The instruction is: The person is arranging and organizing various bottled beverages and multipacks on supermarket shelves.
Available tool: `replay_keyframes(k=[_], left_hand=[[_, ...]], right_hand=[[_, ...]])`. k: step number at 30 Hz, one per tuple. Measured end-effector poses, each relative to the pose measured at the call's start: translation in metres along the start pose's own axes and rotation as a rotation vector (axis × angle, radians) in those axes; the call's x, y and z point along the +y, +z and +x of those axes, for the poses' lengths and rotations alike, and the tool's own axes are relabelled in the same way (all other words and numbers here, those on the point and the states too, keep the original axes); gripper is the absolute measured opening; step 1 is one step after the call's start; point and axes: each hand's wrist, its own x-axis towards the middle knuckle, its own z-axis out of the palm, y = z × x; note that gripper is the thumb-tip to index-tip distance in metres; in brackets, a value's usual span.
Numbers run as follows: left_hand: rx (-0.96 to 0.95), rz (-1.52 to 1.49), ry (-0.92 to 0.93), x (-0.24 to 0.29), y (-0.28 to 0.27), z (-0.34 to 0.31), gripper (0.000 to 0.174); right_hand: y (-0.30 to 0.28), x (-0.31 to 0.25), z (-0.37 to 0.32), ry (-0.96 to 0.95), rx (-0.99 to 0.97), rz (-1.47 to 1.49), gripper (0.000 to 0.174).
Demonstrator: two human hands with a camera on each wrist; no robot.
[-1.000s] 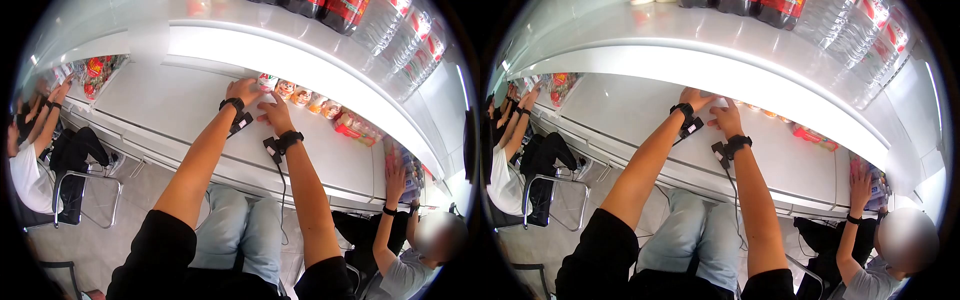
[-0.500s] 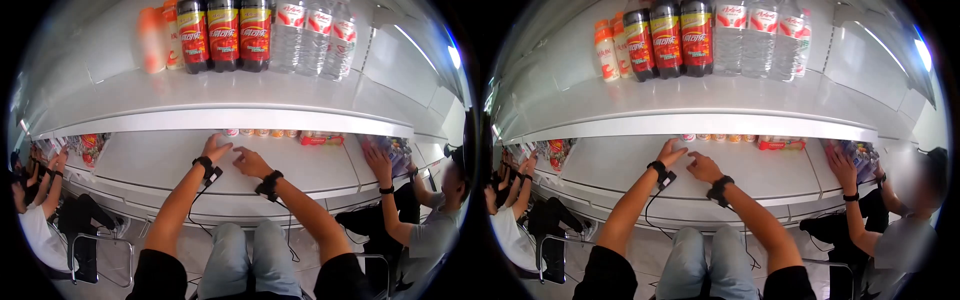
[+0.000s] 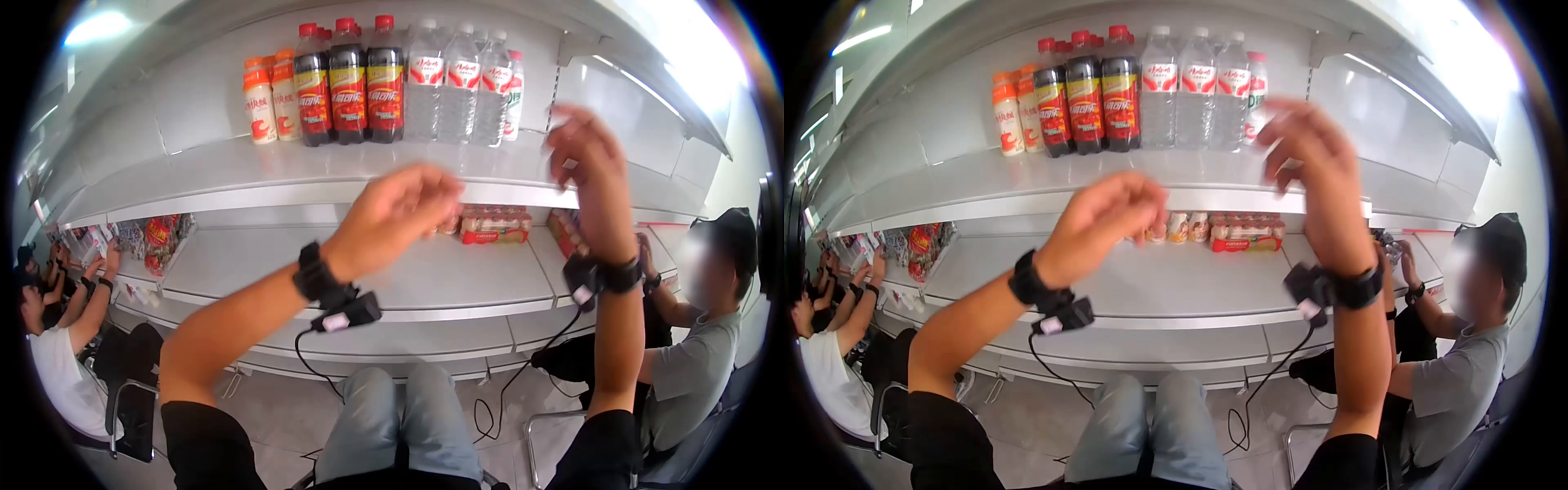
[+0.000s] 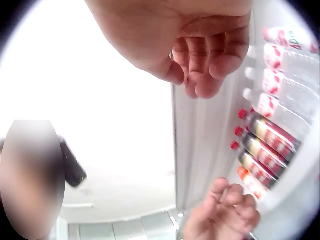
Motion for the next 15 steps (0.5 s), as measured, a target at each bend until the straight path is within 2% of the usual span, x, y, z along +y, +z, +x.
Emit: replay_keyframes(k=[3, 6, 8, 10, 12, 13, 14, 15], left_hand=[[0.103, -0.03, 0.103, 0.027, 0.013, 0.072, 0.027], [0.222, -0.122, 0.169, 0.031, 0.029, 0.147, 0.028], [0.315, -0.144, 0.24, 0.014, 0.04, 0.202, 0.028], [0.386, -0.017, 0.292, -0.017, 0.05, 0.254, 0.05], [0.481, 0.14, 0.309, -0.041, 0.061, 0.294, 0.069], [0.513, 0.222, 0.289, -0.048, 0.067, 0.304, 0.076], [0.423, 0.046, 0.15, -0.02, 0.079, 0.277, 0.084], [0.297, -0.106, 0.037, -0.035, 0.075, 0.298, 0.088]], right_hand=[[-0.042, -0.002, 0.055, -0.118, 0.136, 0.332, 0.044], [-0.059, 0.028, 0.11, -0.046, 0.257, 0.473, 0.046], [-0.067, 0.065, 0.144, 0.026, 0.289, 0.51, 0.044], [-0.073, 0.099, 0.169, 0.143, 0.381, 0.465, 0.04], [-0.09, 0.14, 0.191, 0.281, 0.372, 0.496, 0.034], [-0.089, 0.148, 0.191, 0.281, 0.346, 0.477, 0.032], [-0.095, 0.167, 0.197, 0.295, 0.321, 0.469, 0.03], [-0.104, 0.185, 0.206, 0.335, 0.27, 0.459, 0.028]])
